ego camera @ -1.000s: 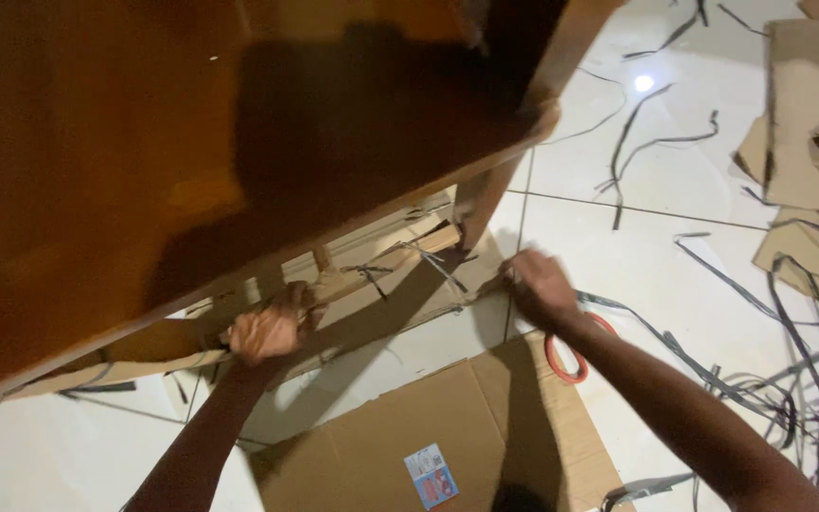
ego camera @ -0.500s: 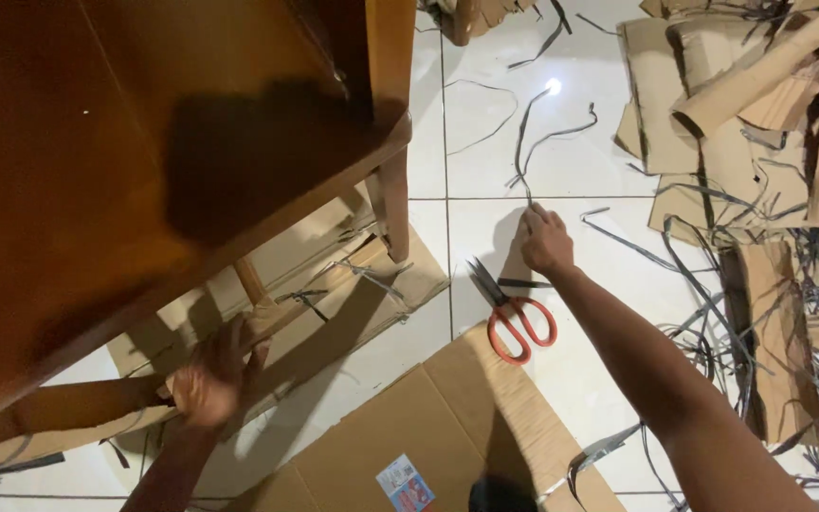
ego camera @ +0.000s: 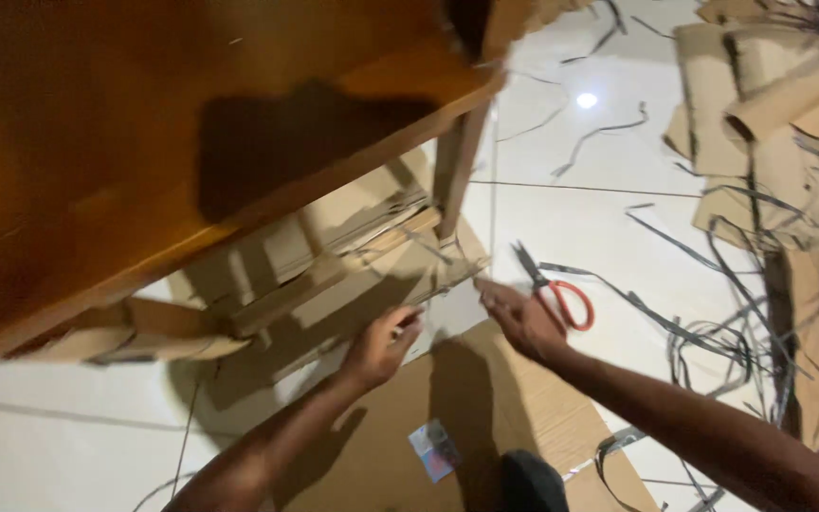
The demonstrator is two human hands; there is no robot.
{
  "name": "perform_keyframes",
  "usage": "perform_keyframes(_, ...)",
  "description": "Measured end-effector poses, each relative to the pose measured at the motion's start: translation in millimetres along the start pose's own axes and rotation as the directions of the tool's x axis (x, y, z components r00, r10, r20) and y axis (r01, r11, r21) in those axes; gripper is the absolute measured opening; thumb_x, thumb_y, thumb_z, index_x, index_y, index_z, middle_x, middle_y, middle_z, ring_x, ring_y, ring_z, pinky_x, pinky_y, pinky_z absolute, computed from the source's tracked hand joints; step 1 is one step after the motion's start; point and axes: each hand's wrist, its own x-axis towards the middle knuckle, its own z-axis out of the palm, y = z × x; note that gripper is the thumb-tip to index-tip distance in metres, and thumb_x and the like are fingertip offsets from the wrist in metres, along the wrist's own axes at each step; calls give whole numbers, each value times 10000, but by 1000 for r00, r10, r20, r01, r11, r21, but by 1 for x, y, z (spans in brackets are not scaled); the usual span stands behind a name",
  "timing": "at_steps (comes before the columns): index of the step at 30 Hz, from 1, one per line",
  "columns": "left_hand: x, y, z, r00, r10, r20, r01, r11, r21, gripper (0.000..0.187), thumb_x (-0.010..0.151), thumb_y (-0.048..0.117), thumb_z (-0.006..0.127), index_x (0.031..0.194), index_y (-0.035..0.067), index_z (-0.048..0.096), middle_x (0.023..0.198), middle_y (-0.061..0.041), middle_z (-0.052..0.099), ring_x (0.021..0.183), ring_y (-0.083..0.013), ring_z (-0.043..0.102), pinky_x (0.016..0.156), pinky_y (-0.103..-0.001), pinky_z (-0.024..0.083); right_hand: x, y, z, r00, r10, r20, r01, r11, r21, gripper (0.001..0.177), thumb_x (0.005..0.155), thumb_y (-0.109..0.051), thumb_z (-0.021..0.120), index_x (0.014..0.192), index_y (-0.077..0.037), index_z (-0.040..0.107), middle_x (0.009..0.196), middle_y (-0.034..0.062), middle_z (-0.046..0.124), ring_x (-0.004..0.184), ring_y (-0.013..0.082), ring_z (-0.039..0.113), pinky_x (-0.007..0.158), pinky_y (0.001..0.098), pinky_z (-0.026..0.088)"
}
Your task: Wrapping wooden chair legs with cardboard and securing them with plastic ties
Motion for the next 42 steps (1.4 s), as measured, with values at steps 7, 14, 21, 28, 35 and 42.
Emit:
perform_keyframes(7, 1, 9, 10, 969, -238, 60, 240, 874, -422, 480, 1030, 248, 623, 1433, -6, 563, 1084, -169, 742, 857, -197, 740, 633, -282, 616, -70, -4, 28, 870, -139, 472, -31, 942, 334, 388, 1036, -244, 528, 1388, -207, 688, 1271, 156, 709, 1072, 294, 728, 858, 432, 606)
perform_keyframes(14, -18, 34, -9, 953, -301, -32, 258, 863, -435, 323, 940, 142, 694, 1216, -26, 703, 907, -173, 768, 808, -151, 728, 674, -271, 611, -85, -16, 32, 783, -264, 563, 141, 957, 252, 313, 996, -246, 597, 1236, -177, 787, 1104, 133, 774, 952, 269, 780, 750, 381, 622)
perform_keyframes(21, -24, 12, -3, 953, -299, -48, 291, 948, -128, 324, 910, 342, 764, 1117, 139, 618, 855, -57, 784, 864, -148, 765, 829, -314, 597, -36, 5, 44, 877, -363, 315, 300, 926, 231, 181, 984, -225, 678, 971, -62, 756, 828, 83, 755, 802, 184, 705, 740, 338, 567)
perform_keyframes(28, -37, 52, -8, 968, -247, 38, 250, 957, -151, 263, 904, 282, 759, 1069, 130, 621, 797, -48, 743, 759, -137, 662, 737, -278, 529, -29, -53, 39, 950, -25, 313, -100, 921, 377, 180, 912, -258, 780, 934, -81, 801, 694, 85, 682, 688, 173, 633, 633, 293, 559)
perform_keyframes(35, -45, 56, -6, 976, -212, -59, 207, 976, -69, 283, 875, 278, 773, 1061, 95, 664, 931, -172, 770, 904, -269, 745, 813, -376, 566, -24, -48, 40, 952, -91, 292, -31, 922, 387, 108, 912, -149, 748, 944, -49, 771, 689, 92, 671, 693, 175, 609, 665, 285, 527)
perform_keyframes(42, -47, 59, -7, 975, -132, -179, 111, 986, -122, 208, 944, 157, 725, 1085, 9, 684, 1013, -223, 760, 986, -330, 747, 871, -416, 589, -25, -51, 38, 944, -126, 304, 62, 975, 211, 110, 947, -157, 707, 952, -73, 777, 673, 83, 640, 699, 187, 580, 696, 318, 512)
